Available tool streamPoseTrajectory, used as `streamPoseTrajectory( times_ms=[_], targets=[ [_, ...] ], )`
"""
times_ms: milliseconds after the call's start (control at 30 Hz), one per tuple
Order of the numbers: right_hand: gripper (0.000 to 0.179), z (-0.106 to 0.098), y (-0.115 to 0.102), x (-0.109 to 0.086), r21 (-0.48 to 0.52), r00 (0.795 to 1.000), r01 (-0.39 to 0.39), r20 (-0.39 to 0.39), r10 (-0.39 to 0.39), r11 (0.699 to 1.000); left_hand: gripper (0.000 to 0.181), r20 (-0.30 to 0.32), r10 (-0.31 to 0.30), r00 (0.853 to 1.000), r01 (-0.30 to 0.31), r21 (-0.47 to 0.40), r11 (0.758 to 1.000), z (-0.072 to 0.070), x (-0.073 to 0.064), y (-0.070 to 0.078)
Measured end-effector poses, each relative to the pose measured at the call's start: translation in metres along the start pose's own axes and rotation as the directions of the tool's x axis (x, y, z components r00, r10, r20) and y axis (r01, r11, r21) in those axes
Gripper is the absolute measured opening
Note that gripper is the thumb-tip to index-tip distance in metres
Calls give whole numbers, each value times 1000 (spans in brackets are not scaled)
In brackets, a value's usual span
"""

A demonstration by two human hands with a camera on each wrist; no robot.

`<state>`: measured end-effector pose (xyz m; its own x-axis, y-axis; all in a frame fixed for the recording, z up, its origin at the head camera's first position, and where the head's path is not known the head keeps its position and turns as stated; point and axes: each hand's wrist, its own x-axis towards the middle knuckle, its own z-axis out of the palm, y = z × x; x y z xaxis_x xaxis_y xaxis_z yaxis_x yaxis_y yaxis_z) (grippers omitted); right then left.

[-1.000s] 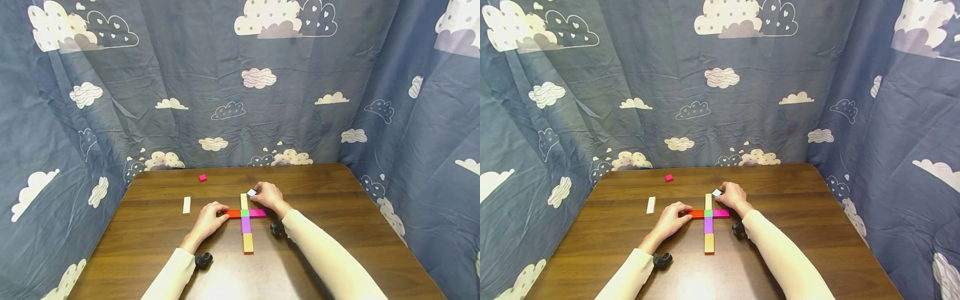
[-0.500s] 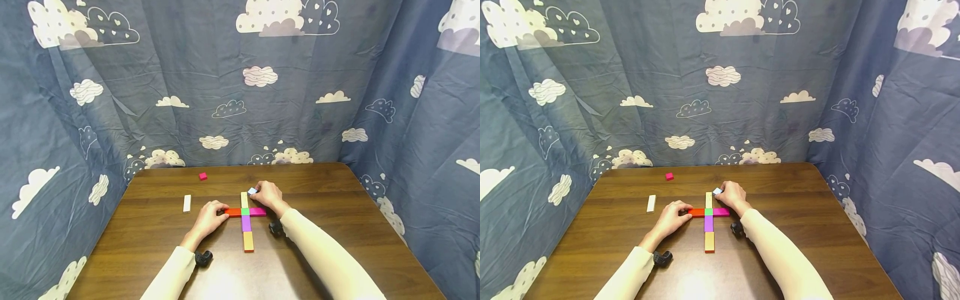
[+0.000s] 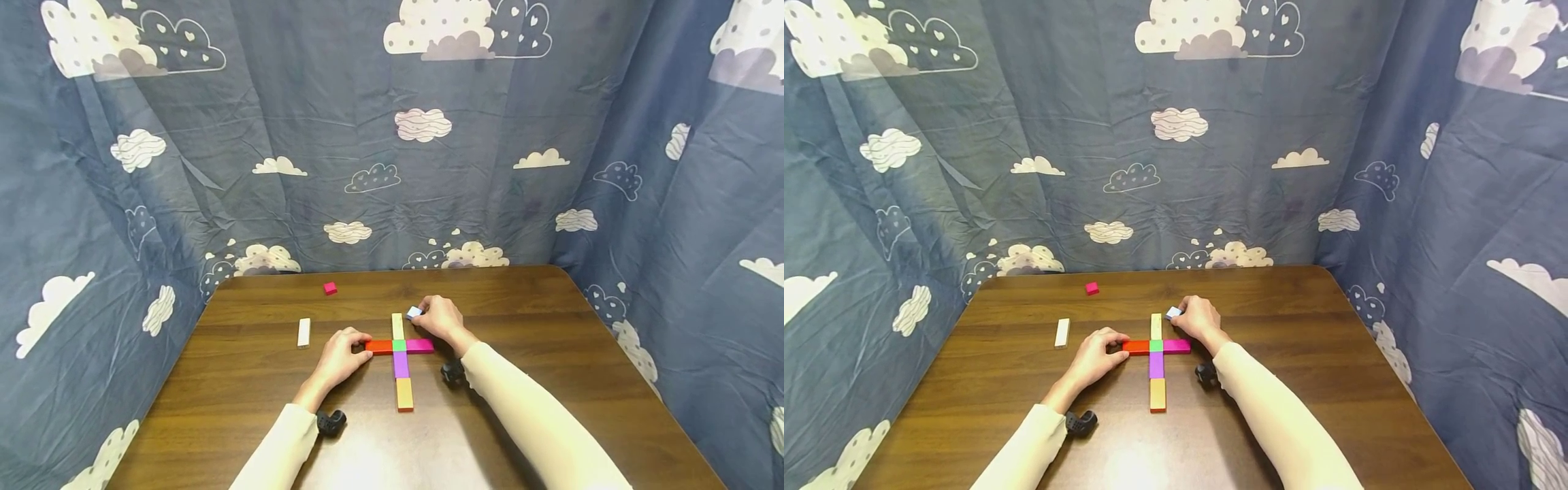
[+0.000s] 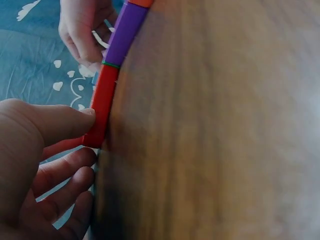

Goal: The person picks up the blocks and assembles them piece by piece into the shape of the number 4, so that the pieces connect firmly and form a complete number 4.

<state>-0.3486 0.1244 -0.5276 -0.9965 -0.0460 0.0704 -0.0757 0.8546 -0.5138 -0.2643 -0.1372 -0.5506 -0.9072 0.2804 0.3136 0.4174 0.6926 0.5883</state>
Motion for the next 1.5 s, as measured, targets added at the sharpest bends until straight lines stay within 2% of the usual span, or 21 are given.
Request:
streamPoseTrajectory(
  times_ms=[300, 500, 733, 967, 1233, 1500],
  targets=[
    [26, -6, 3, -7, 32, 1000, 3, -9, -3, 999, 27, 22, -37, 999, 38, -35, 999, -1, 1, -2],
    [27, -12, 3, -14, 52, 1000, 17, -25, -15, 999, 27, 21, -33, 999, 34, -39, 999, 1, 1, -2],
    [28, -17, -3, -17, 77, 998, 53, -49, -49, 996, 28, 10, -13, 1000, 13, -47, 999, -3, 2, -4],
    [27, -22, -11, -28, 135, 996, 67, -63, -59, 989, 30, 26, -53, 998, 54, -65, 996, -1, 1, -4],
    [23, -17, -19, -36, 148, 992, 96, -98, -82, 984, 33, 33, -85, 996, 88, -104, 991, -1, 1, -5],
    [21, -16, -35, -41, 144, 984, 164, -92, -151, 976, 35, 46, -98, 994, 104, -128, 986, -6, 3, -4]
  ],
)
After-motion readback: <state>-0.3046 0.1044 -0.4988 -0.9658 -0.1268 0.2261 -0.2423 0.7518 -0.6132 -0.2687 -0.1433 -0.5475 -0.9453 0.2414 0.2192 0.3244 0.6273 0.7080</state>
